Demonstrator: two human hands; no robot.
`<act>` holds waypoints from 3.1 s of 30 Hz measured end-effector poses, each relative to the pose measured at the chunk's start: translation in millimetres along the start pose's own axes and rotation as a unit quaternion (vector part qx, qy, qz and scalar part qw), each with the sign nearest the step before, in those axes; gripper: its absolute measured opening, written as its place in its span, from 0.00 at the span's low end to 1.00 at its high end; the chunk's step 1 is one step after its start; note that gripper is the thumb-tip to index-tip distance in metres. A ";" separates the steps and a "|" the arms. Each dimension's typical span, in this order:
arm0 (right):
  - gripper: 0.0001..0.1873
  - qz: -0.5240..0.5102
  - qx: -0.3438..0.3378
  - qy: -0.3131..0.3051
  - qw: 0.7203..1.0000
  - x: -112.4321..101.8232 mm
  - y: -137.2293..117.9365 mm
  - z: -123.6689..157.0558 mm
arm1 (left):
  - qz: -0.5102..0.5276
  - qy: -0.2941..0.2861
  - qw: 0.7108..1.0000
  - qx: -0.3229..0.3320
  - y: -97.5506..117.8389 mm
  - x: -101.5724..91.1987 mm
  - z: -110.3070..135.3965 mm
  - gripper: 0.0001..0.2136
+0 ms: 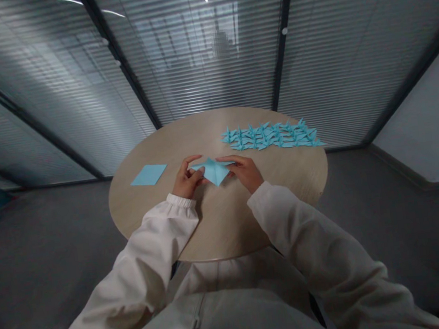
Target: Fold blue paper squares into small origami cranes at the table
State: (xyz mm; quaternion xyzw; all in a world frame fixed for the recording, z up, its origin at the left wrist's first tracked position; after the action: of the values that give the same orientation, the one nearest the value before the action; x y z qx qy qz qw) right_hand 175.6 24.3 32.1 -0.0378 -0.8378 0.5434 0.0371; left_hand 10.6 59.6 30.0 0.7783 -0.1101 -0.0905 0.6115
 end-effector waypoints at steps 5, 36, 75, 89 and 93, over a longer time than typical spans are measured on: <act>0.15 -0.010 0.009 0.027 1.000 -3.8 -3.4 1.0 | -0.013 -0.038 0.999 0.033 6.0 5.0 3.5 0.23; 0.08 0.213 -0.190 0.055 0.957 4.4 -43.9 11.7 | -0.244 0.052 0.953 0.170 27.5 -4.1 10.9 0.11; 0.07 0.254 -0.155 -0.013 0.955 17.5 -33.5 14.7 | -0.287 -0.039 0.935 0.207 33.7 22.4 22.9 0.17; 0.06 0.261 -0.175 0.000 0.949 13.7 -32.2 9.4 | -0.262 -0.080 0.946 0.175 22.7 22.4 19.6 0.19; 0.07 0.239 -0.156 -0.006 0.959 12.4 -30.0 8.0 | -0.278 -0.090 0.943 0.161 21.9 23.5 18.7 0.22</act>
State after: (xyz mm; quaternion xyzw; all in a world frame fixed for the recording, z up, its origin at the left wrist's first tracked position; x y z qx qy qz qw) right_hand 161.7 6.1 56.5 -0.2388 -0.8789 0.3995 -0.1046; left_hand 26.7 30.5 46.8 0.8545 0.0430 -0.3075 0.4165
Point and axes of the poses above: each hand's wrist, its own z-axis away from the middle knuckle, its own x-axis out of the palm, y = z × x, the point moved 7 cm from there along -z, towards the middle knuckle, and after that the axes turned 2 degrees about y, right-handed, at the moved point
